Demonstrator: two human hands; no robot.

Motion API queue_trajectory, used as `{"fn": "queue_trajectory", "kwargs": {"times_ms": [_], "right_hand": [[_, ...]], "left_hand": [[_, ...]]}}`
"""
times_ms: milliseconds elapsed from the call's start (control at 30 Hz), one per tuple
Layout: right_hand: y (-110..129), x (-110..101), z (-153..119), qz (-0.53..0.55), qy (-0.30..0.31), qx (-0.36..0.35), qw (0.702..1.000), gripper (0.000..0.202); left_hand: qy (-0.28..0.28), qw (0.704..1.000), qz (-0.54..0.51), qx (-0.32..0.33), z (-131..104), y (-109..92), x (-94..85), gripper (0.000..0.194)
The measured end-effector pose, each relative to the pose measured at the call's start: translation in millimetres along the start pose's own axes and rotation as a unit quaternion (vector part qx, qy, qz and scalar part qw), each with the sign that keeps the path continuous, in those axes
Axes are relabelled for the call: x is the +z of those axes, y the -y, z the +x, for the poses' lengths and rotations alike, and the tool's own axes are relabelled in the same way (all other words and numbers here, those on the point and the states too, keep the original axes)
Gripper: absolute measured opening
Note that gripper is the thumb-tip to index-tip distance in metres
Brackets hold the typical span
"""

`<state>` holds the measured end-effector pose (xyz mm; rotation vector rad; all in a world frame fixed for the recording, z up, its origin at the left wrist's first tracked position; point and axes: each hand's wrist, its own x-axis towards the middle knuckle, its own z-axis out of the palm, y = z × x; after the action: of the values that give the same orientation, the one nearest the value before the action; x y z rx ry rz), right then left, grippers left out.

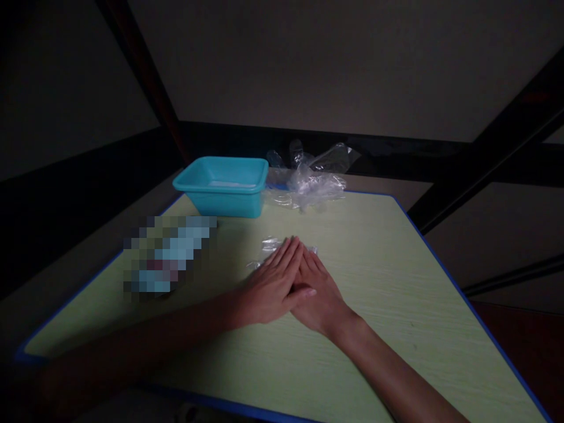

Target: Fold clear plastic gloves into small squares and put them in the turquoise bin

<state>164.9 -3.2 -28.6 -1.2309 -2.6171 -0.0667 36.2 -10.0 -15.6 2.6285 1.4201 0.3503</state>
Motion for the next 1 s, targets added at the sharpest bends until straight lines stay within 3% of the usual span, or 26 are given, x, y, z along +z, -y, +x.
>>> {"fn": "queue_trajectory", "kwargs": {"times_ms": [200,533,1000], "right_hand": [[-2.2,-0.6,-0.9,-0.013,0.019,0.002,1.0,0.064],[-3.2,0.0,-0.7,-0.016,0.027,0.006,1.0,0.065],[0.5,-4.7,-3.0,-0.036,0.034,0.061,0.997,0.07]], "left_hand": [[-0.012,0.999,0.031,-0.015,-2.2,11.7,1.4,0.085],[-0.002,0.998,0.059,0.017,-7.9,30.6,-5.0,0.083],[0.003,0.995,0.099,0.003,-10.7,31.4,-6.4,0.078]]}}
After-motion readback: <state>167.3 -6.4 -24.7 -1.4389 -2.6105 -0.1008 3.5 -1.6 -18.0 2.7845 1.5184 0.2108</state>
